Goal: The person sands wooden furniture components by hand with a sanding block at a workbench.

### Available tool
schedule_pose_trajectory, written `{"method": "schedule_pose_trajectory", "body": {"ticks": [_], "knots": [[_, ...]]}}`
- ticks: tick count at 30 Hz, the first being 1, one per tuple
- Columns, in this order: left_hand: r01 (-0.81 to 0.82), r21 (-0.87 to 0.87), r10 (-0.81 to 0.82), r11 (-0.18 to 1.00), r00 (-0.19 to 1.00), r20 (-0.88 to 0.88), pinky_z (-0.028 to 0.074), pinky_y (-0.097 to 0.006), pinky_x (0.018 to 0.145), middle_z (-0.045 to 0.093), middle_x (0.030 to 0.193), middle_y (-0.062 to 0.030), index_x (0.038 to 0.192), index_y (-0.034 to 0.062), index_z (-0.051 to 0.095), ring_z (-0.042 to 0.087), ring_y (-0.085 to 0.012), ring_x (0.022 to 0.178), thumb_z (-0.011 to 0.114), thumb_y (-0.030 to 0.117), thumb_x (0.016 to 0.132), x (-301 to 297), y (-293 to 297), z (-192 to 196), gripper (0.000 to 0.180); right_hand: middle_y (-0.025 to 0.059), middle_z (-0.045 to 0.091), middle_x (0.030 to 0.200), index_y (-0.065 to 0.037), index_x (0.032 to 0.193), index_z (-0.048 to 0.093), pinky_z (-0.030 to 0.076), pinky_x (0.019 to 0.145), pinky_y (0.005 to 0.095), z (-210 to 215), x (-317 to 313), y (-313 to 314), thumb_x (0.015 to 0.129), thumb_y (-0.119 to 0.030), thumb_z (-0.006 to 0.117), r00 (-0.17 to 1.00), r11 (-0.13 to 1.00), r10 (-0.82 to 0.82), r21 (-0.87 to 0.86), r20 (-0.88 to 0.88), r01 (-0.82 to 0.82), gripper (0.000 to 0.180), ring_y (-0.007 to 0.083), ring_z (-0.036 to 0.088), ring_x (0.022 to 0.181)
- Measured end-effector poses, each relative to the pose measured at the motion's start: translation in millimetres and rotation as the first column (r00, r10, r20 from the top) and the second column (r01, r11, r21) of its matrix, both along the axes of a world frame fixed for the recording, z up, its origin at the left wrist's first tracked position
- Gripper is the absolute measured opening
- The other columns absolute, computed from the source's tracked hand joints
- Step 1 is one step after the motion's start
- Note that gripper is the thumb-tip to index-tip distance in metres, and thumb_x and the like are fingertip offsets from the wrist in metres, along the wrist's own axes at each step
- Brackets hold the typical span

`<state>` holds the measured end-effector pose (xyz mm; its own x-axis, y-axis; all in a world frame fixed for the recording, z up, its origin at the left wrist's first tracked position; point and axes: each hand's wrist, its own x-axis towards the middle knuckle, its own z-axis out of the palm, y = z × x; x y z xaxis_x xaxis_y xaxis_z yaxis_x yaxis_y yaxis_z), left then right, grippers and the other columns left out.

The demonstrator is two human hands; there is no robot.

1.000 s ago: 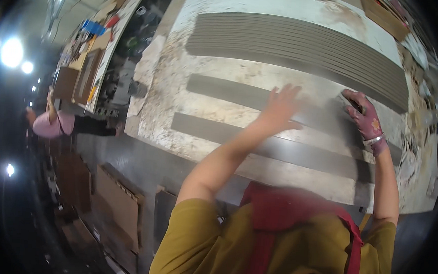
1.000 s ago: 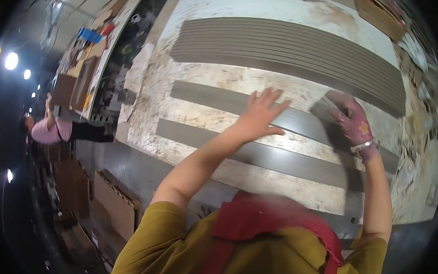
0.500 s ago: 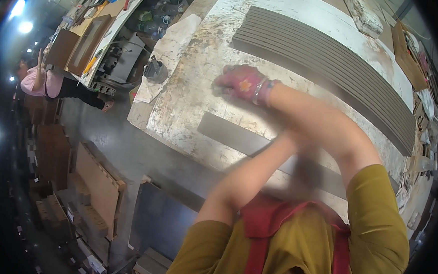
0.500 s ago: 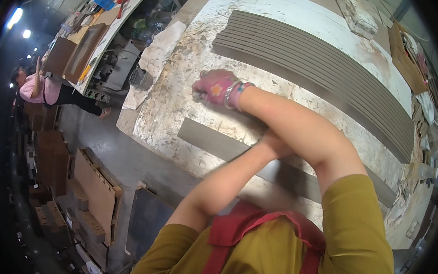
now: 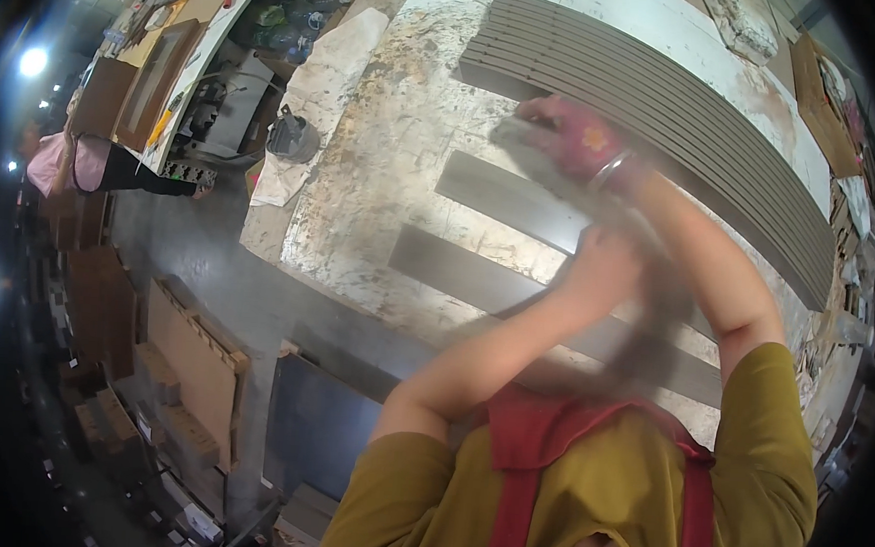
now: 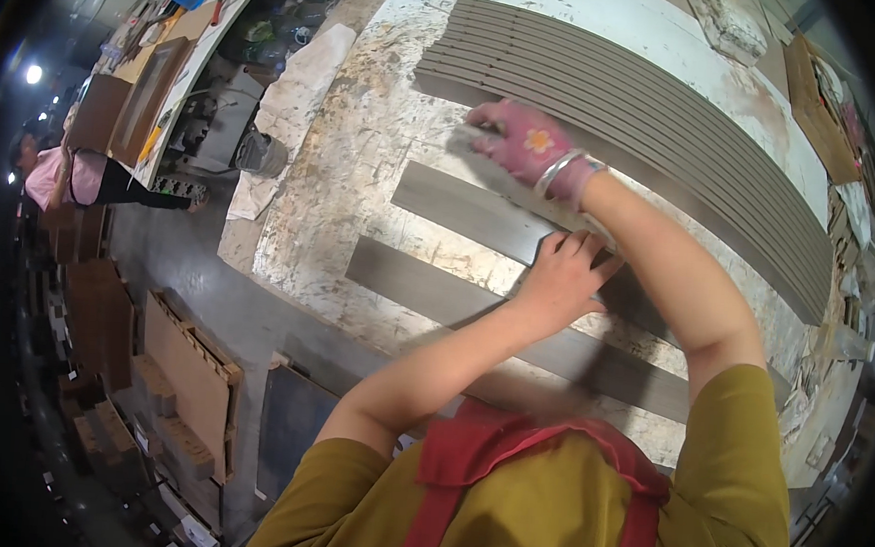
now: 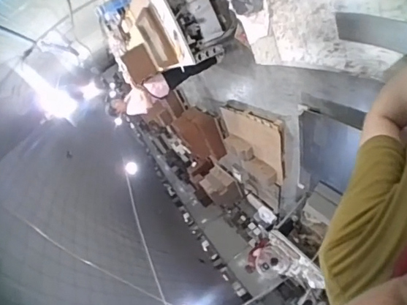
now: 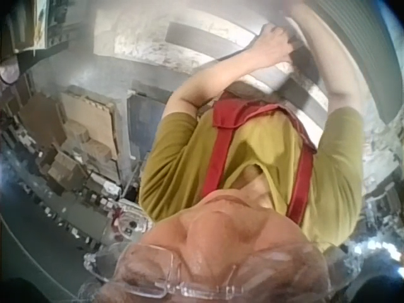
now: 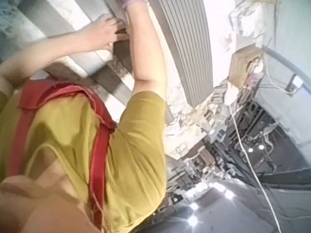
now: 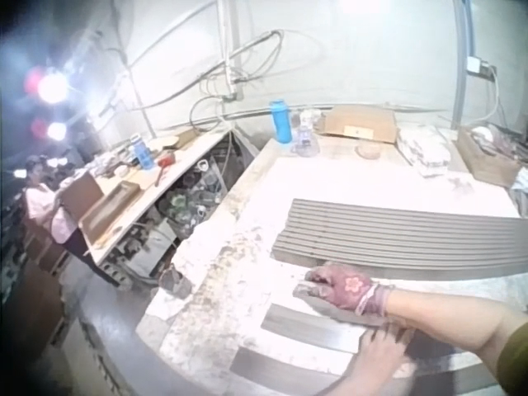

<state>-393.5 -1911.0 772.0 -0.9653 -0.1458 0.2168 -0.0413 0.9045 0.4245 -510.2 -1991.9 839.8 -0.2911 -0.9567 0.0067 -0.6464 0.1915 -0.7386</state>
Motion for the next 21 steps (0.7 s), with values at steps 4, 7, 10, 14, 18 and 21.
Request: {"method": "schedule_pose_trajectory", "body": {"ticks": [4, 7, 10, 14, 18, 21], "knots": [[0.043, 0.057, -0.029, 0.997, 0.972, -0.232, 0.033, -0.050, 0.099, 0.050, 0.122, -0.0118, 0.117, 0.0099, 0.058, 0.044, -0.0325, 0.117, 0.073, 0.035, 0.068, 3, -2, -6, 0.057, 0.0158, 0.060, 0.104, -0.011, 0.112, 0.061, 0.046, 0.086, 0.0389, -24, 28, -23, 0.084, -0.024, 0.061, 0.995, 0.996, 0.081, -0.018, -0.059, -0.082, 0.031, 0.0337, 0.059, 0.095], [0.035, 0.162, 0.006, 0.986, 0.968, -0.249, 0.034, -0.050, 0.100, 0.051, 0.122, -0.0121, 0.116, 0.0071, 0.058, 0.045, -0.0340, 0.117, 0.064, 0.024, 0.076, 7, 3, -1, 0.044, 0.0146, 0.060, 0.102, -0.012, 0.112, 0.060, 0.047, 0.084, 0.0397, -25, 38, -26, 0.085, -0.023, 0.059, 0.991, 0.994, 0.104, 0.029, -0.079, -0.102, 0.029, 0.0343, 0.059, 0.094], [0.028, 0.131, -0.004, 0.991, 0.984, -0.180, 0.036, -0.046, 0.100, 0.052, 0.121, -0.0127, 0.115, 0.0042, 0.058, 0.045, -0.0337, 0.118, 0.054, 0.014, 0.081, 13, -1, -2, 0.036, 0.0158, 0.059, 0.106, -0.013, 0.113, 0.059, 0.047, 0.081, 0.0416, -38, 32, -8, 0.085, -0.024, 0.056, 0.981, 0.993, 0.114, 0.037, -0.158, -0.109, 0.030, 0.0350, 0.059, 0.093], [0.085, 0.027, -0.084, 0.996, 0.995, -0.050, 0.042, -0.040, 0.096, 0.053, 0.116, -0.0118, 0.112, 0.0025, 0.058, 0.049, -0.0295, 0.113, 0.051, 0.008, 0.078, 22, -7, 4, 0.035, 0.0159, 0.058, 0.109, -0.016, 0.114, 0.058, 0.048, 0.080, 0.0421, -23, 11, 43, 0.084, -0.025, 0.057, 0.963, 0.987, 0.155, 0.079, -0.222, -0.141, 0.032, 0.0350, 0.060, 0.091], [0.104, 0.115, -0.118, 0.988, 0.986, 0.121, 0.048, -0.036, 0.082, 0.056, 0.107, -0.0084, 0.100, 0.0051, 0.060, 0.052, -0.0250, 0.107, 0.053, 0.009, 0.075, 47, -8, 29, 0.026, 0.0147, 0.063, 0.097, -0.011, 0.107, 0.062, 0.047, 0.083, 0.0402, 18, -8, 97, 0.084, -0.021, 0.060, 0.983, 0.980, 0.096, 0.189, -0.158, -0.066, 0.025, 0.0327, 0.059, 0.094], [0.154, 0.099, -0.174, 0.983, 0.954, 0.244, 0.048, -0.036, 0.077, 0.056, 0.105, -0.0068, 0.098, 0.0072, 0.060, 0.053, -0.0238, 0.104, 0.056, 0.011, 0.075, 65, -18, 32, 0.024, 0.0112, 0.063, 0.101, -0.009, 0.114, 0.060, 0.047, 0.083, 0.0346, 9, -34, 143, 0.082, -0.019, 0.064, 0.990, 0.995, -0.099, 0.023, 0.095, 0.097, 0.034, 0.0262, 0.060, 0.093]]}}
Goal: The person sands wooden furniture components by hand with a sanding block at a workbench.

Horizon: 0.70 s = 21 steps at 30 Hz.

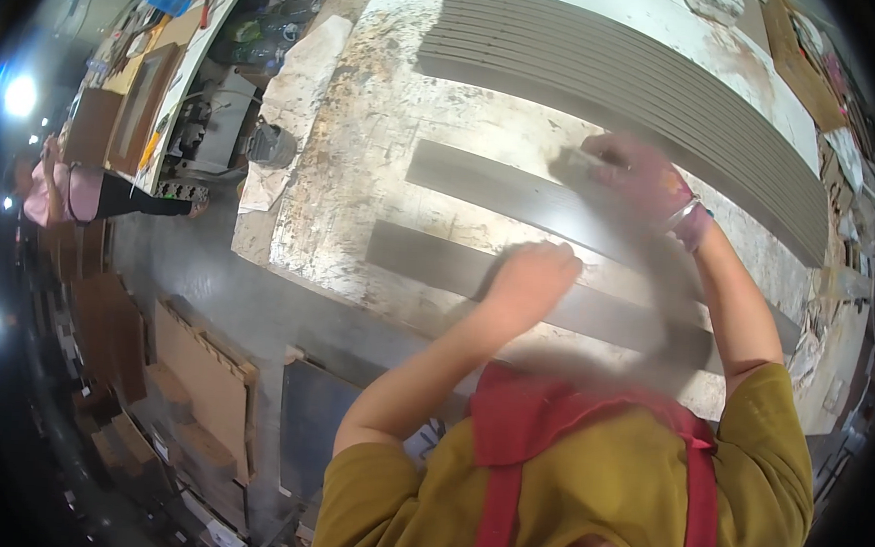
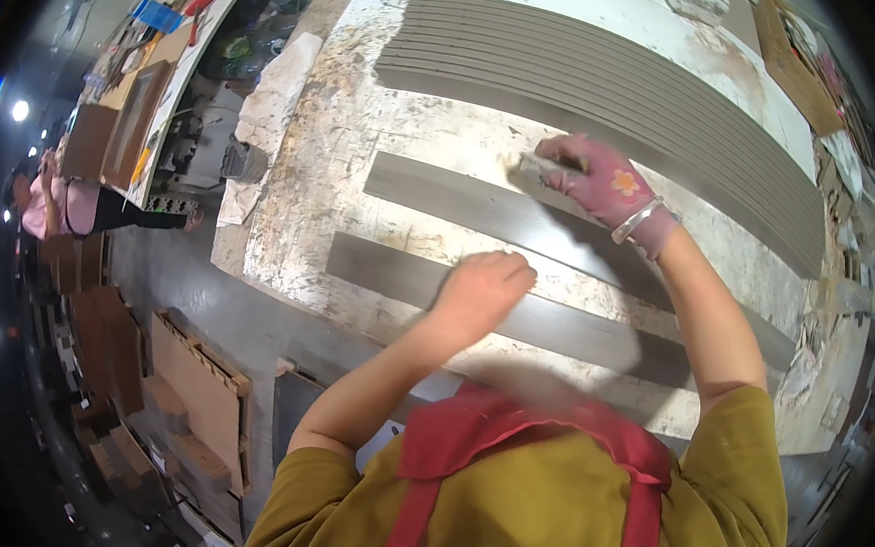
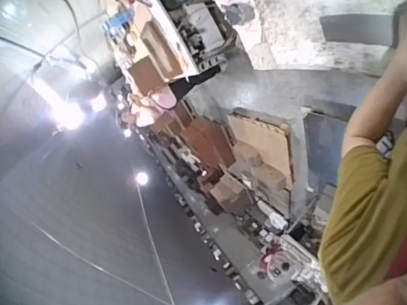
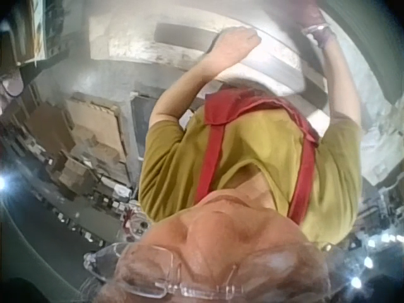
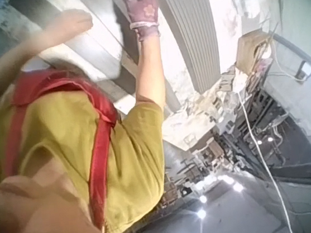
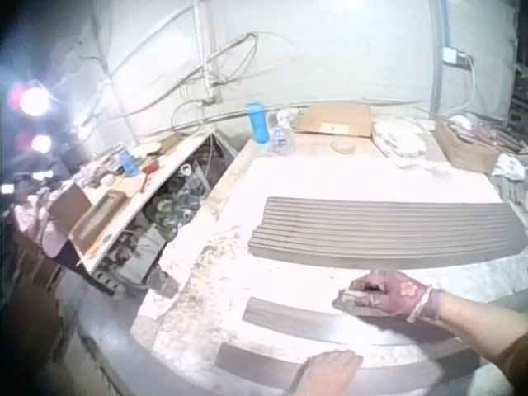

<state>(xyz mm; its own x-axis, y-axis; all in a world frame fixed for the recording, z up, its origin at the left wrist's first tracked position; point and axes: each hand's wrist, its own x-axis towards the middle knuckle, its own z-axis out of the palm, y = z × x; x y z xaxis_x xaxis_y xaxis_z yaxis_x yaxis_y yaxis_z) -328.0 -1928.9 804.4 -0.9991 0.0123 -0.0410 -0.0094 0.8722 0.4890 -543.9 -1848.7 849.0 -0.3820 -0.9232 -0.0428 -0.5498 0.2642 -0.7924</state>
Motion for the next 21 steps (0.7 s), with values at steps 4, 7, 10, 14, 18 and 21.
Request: {"method": "schedule_pose_trajectory", "body": {"ticks": [4, 7, 10, 14, 18, 21], "knots": [[-0.101, -0.042, 0.079, 0.994, 0.928, -0.365, 0.043, -0.039, 0.081, 0.054, 0.103, -0.0062, 0.105, 0.0095, 0.061, 0.052, -0.0243, 0.100, 0.070, 0.023, 0.072, -26, 2, 5, 0.037, 0.0067, 0.062, 0.104, -0.002, 0.117, 0.058, 0.045, 0.085, 0.0318, -3, 3, 37, 0.084, -0.021, 0.065, 0.888, 0.963, -0.229, -0.040, 0.400, 0.266, 0.039, 0.0196, 0.057, 0.095], [-0.038, -0.116, -0.017, 0.993, 0.898, -0.439, 0.040, -0.041, 0.086, 0.052, 0.105, -0.0069, 0.113, 0.0107, 0.059, 0.051, -0.0254, 0.100, 0.077, 0.032, 0.066, -59, 12, -6, 0.055, 0.0085, 0.062, 0.109, 0.000, 0.119, 0.056, 0.043, 0.090, 0.0292, -9, 15, 77, 0.087, -0.022, 0.062, 0.846, 0.923, -0.335, -0.038, 0.415, 0.384, 0.039, 0.0188, 0.056, 0.102], [0.083, -0.036, -0.090, 0.996, 0.957, -0.277, 0.038, -0.040, 0.090, 0.050, 0.110, -0.0076, 0.118, 0.0117, 0.057, 0.048, -0.0256, 0.106, 0.078, 0.034, 0.064, -77, 11, -11, 0.062, 0.0082, 0.061, 0.115, -0.001, 0.120, 0.057, 0.041, 0.095, 0.0286, -18, 10, 133, 0.087, -0.021, 0.061, 0.842, 0.875, -0.412, -0.105, 0.348, 0.472, 0.039, 0.0185, 0.055, 0.108], [0.154, -0.056, -0.151, 0.987, 0.987, 0.056, 0.046, -0.042, 0.078, 0.058, 0.100, -0.0116, 0.111, 0.0105, 0.064, 0.059, -0.0309, 0.092, 0.070, 0.045, 0.073, -98, -4, 13, 0.051, 0.0082, 0.058, 0.120, -0.003, 0.123, 0.057, 0.039, 0.097, 0.0291, -16, 7, 190, 0.086, -0.021, 0.065, 0.736, 0.757, -0.594, -0.085, 0.324, 0.648, 0.042, 0.0183, 0.054, 0.110], [0.170, -0.034, -0.165, 0.985, 0.978, 0.129, 0.048, -0.043, 0.071, 0.064, 0.081, -0.0137, 0.083, 0.0061, 0.066, 0.061, -0.0317, 0.082, 0.056, 0.047, 0.085, -129, -11, 27, 0.042, 0.0085, 0.057, 0.123, 0.000, 0.127, 0.053, 0.040, 0.095, 0.0286, -17, 6, 220, 0.086, -0.030, 0.065, 0.681, 0.672, -0.635, -0.174, 0.365, 0.720, 0.053, 0.0175, 0.053, 0.111], [0.014, -0.137, -0.037, 0.990, 0.985, -0.167, 0.047, -0.044, 0.073, 0.063, 0.091, -0.0141, 0.083, 0.0057, 0.064, 0.060, -0.0317, 0.088, 0.057, 0.040, 0.086, -143, -13, 1, 0.035, 0.0053, 0.057, 0.117, 0.000, 0.128, 0.052, 0.043, 0.079, 0.0225, -13, 9, 210, 0.085, -0.033, 0.067, 0.707, 0.702, -0.581, -0.191, 0.404, 0.686, 0.057, 0.0107, 0.054, 0.093]]}}
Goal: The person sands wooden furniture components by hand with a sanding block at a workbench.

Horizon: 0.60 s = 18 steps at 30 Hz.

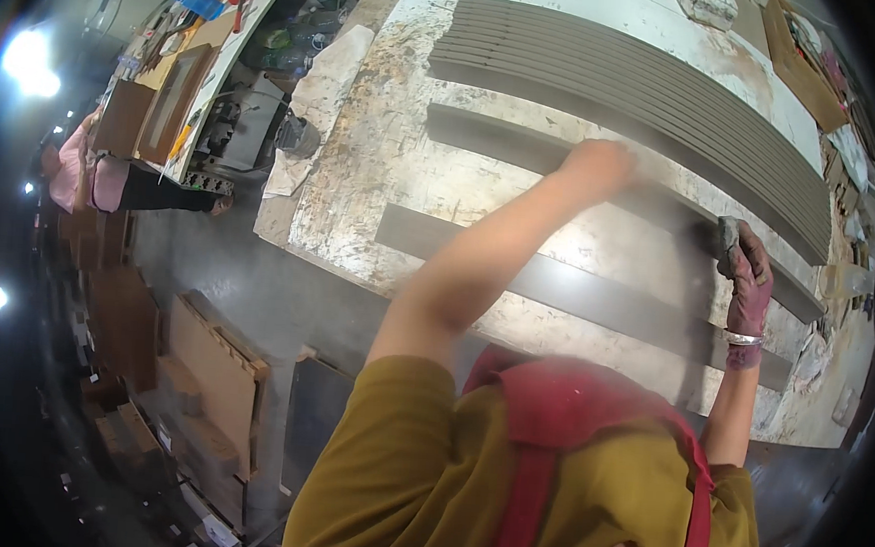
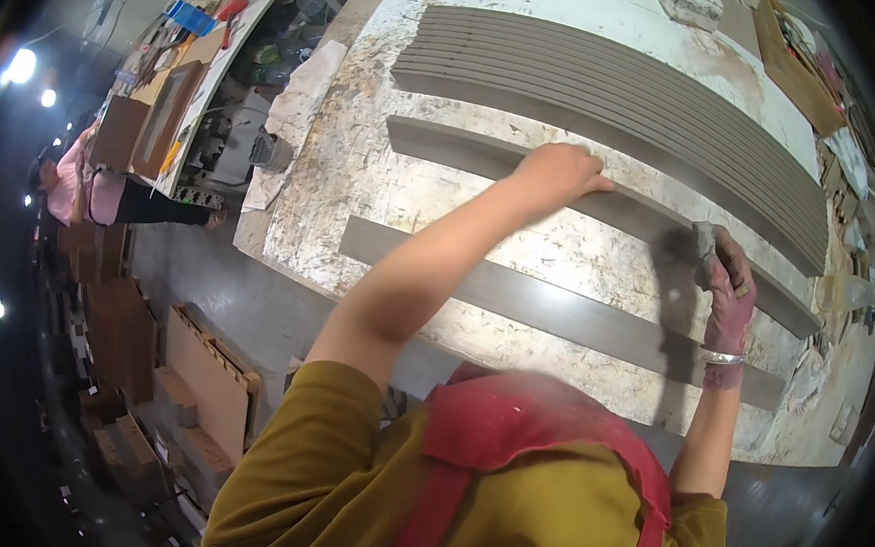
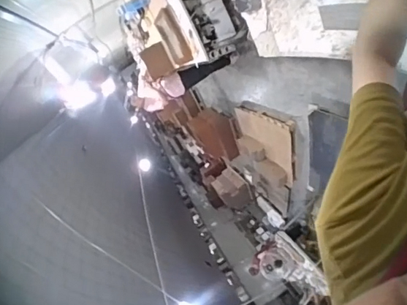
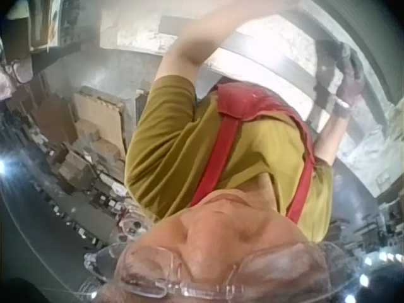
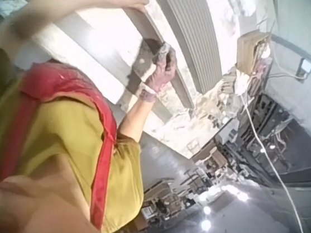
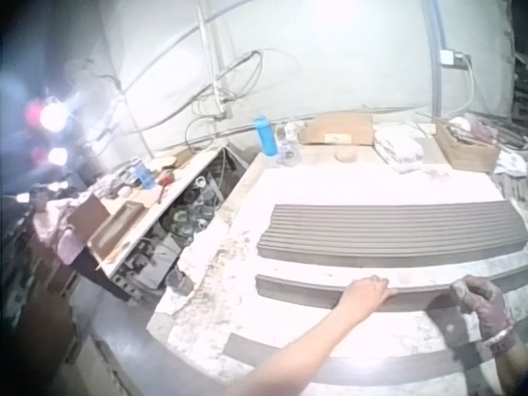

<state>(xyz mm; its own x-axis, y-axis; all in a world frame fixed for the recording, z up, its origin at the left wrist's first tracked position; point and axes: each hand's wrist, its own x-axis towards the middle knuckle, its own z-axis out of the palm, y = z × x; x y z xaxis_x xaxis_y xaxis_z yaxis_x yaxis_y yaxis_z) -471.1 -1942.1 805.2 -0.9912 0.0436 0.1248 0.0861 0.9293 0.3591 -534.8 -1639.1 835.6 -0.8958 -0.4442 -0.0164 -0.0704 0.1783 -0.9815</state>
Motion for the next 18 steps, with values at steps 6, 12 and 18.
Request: {"method": "schedule_pose_trajectory", "body": {"ticks": [6, 12, 18], "knots": [[0.026, 0.029, -0.020, 0.999, 0.984, -0.176, 0.040, -0.043, 0.091, 0.052, 0.116, -0.0123, 0.112, 0.0107, 0.061, 0.048, -0.0280, 0.112, 0.069, 0.034, 0.076, 12, 21, -20, 0.044, 0.0056, 0.055, 0.123, 0.002, 0.131, 0.048, 0.042, 0.087, 0.0231, 9, -5, -22, 0.085, -0.033, 0.068, 0.991, 0.989, 0.136, 0.059, 0.012, -0.137, 0.062, 0.0118, 0.053, 0.104], [-0.026, 0.135, 0.044, 0.990, 0.990, -0.135, 0.036, -0.044, 0.100, 0.050, 0.117, -0.0127, 0.117, 0.0137, 0.059, 0.046, -0.0308, 0.114, 0.072, 0.027, 0.071, 23, 36, -44, 0.050, 0.0088, 0.059, 0.116, -0.001, 0.119, 0.057, 0.042, 0.093, 0.0305, 39, -1, -117, 0.085, -0.014, 0.062, 0.910, 0.915, 0.373, 0.232, -0.183, -0.329, 0.037, 0.0178, 0.054, 0.106], [-0.021, 0.226, 0.042, 0.974, 0.995, -0.090, 0.025, -0.044, 0.110, 0.041, 0.140, -0.0125, 0.131, 0.0095, 0.048, 0.035, -0.0296, 0.131, 0.053, 0.025, 0.086, 10, 52, -70, 0.047, 0.0113, 0.058, 0.098, -0.012, 0.111, 0.060, 0.046, 0.077, 0.0413, 44, 35, -277, 0.084, -0.018, 0.062, 0.382, 0.685, 0.699, 0.412, -0.605, -0.601, 0.028, 0.0309, 0.057, 0.091]]}}
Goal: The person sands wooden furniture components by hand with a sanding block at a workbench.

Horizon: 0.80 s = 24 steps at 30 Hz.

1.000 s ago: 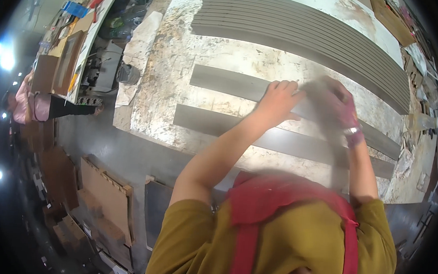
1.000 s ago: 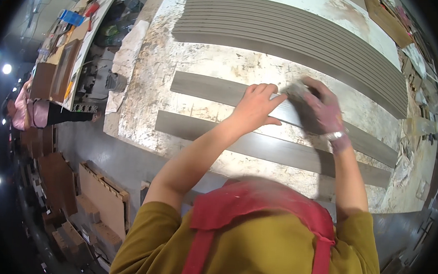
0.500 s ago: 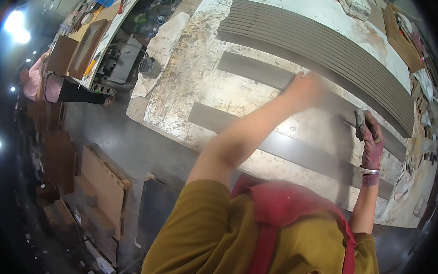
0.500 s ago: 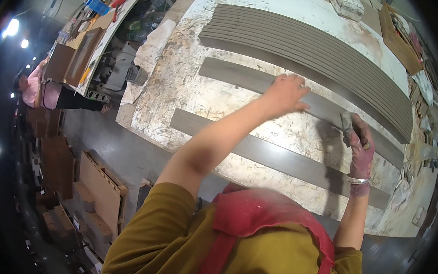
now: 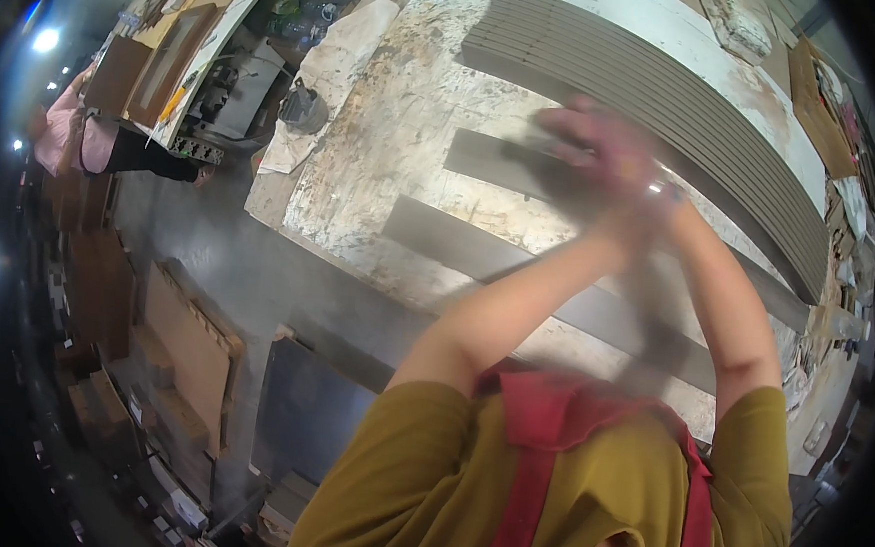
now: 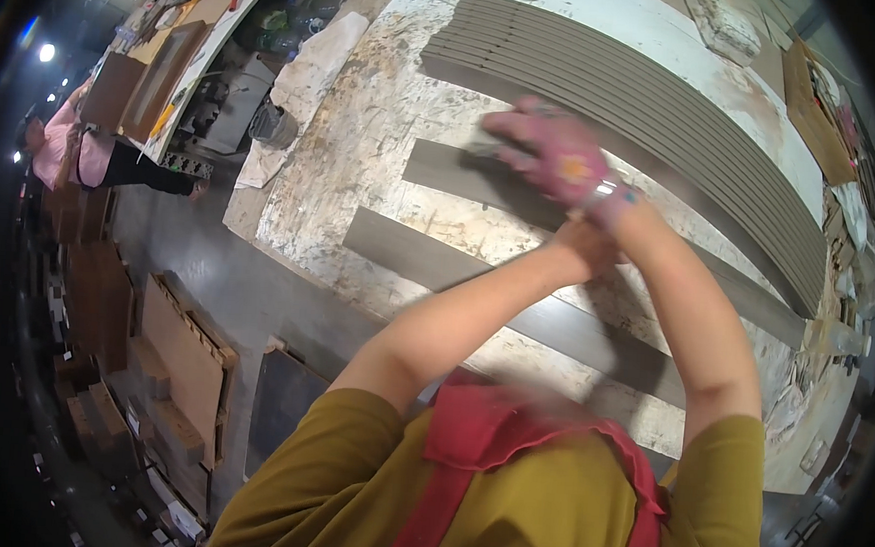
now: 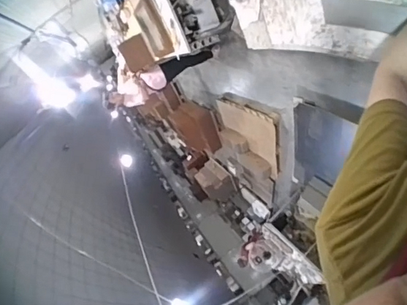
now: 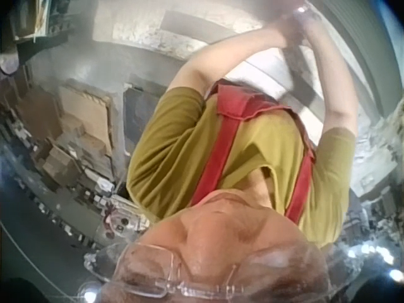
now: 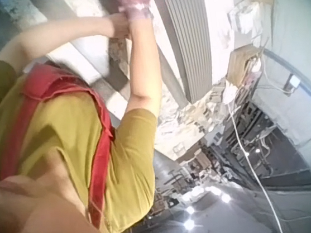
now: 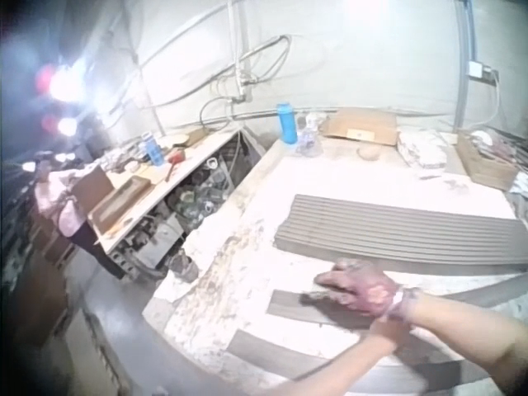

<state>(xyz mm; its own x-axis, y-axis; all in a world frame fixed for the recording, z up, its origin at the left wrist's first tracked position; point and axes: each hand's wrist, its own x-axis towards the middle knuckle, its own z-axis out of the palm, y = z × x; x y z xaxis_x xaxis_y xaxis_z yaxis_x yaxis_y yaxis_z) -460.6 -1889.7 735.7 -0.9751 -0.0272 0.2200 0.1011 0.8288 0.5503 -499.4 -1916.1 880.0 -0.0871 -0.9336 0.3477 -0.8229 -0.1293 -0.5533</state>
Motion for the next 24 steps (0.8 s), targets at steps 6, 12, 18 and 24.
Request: {"method": "schedule_pose_trajectory", "body": {"ticks": [6, 12, 18, 24], "knots": [[0.003, 0.414, 0.027, 0.910, 0.997, -0.066, 0.028, -0.044, 0.108, 0.046, 0.136, -0.0101, 0.129, 0.0049, 0.050, 0.039, -0.0261, 0.128, 0.048, 0.018, 0.090, 17, -1, -2, 0.041, 0.0086, 0.058, 0.093, -0.018, 0.100, 0.061, 0.049, 0.071, 0.0401, -40, 58, -92, 0.083, -0.018, 0.058, 0.927, 0.945, 0.295, 0.211, -0.231, -0.248, 0.017, 0.0293, 0.059, 0.086], [-0.013, 0.388, 0.040, 0.922, 0.997, -0.063, 0.028, -0.044, 0.107, 0.048, 0.132, -0.0106, 0.126, 0.0061, 0.052, 0.040, -0.0272, 0.127, 0.051, 0.019, 0.089, 13, -2, 10, 0.040, 0.0085, 0.057, 0.102, -0.018, 0.104, 0.060, 0.048, 0.080, 0.0400, -42, 45, -126, 0.081, -0.015, 0.059, 0.918, 0.947, 0.270, 0.251, -0.289, -0.199, 0.023, 0.0282, 0.058, 0.097], [-0.027, 0.360, 0.054, 0.933, 0.997, -0.063, 0.028, -0.044, 0.106, 0.051, 0.129, -0.0110, 0.123, 0.0073, 0.054, 0.041, -0.0284, 0.125, 0.055, 0.021, 0.087, 22, 0, 14, 0.038, 0.0113, 0.058, 0.099, -0.018, 0.101, 0.063, 0.049, 0.077, 0.0424, -49, 68, -112, 0.080, -0.015, 0.057, 0.954, 0.934, 0.245, 0.307, -0.173, -0.185, 0.022, 0.0305, 0.059, 0.092], [0.020, 0.341, 0.004, 0.940, 0.998, -0.070, 0.028, -0.044, 0.106, 0.053, 0.126, -0.0114, 0.120, 0.0085, 0.056, 0.041, -0.0295, 0.123, 0.058, 0.022, 0.086, 24, -4, 24, 0.037, 0.0138, 0.062, 0.100, -0.014, 0.093, 0.068, 0.050, 0.079, 0.0402, -42, 48, -127, 0.076, -0.010, 0.057, 0.910, 0.954, 0.060, 0.292, -0.411, 0.069, 0.021, 0.0311, 0.063, 0.091]]}}
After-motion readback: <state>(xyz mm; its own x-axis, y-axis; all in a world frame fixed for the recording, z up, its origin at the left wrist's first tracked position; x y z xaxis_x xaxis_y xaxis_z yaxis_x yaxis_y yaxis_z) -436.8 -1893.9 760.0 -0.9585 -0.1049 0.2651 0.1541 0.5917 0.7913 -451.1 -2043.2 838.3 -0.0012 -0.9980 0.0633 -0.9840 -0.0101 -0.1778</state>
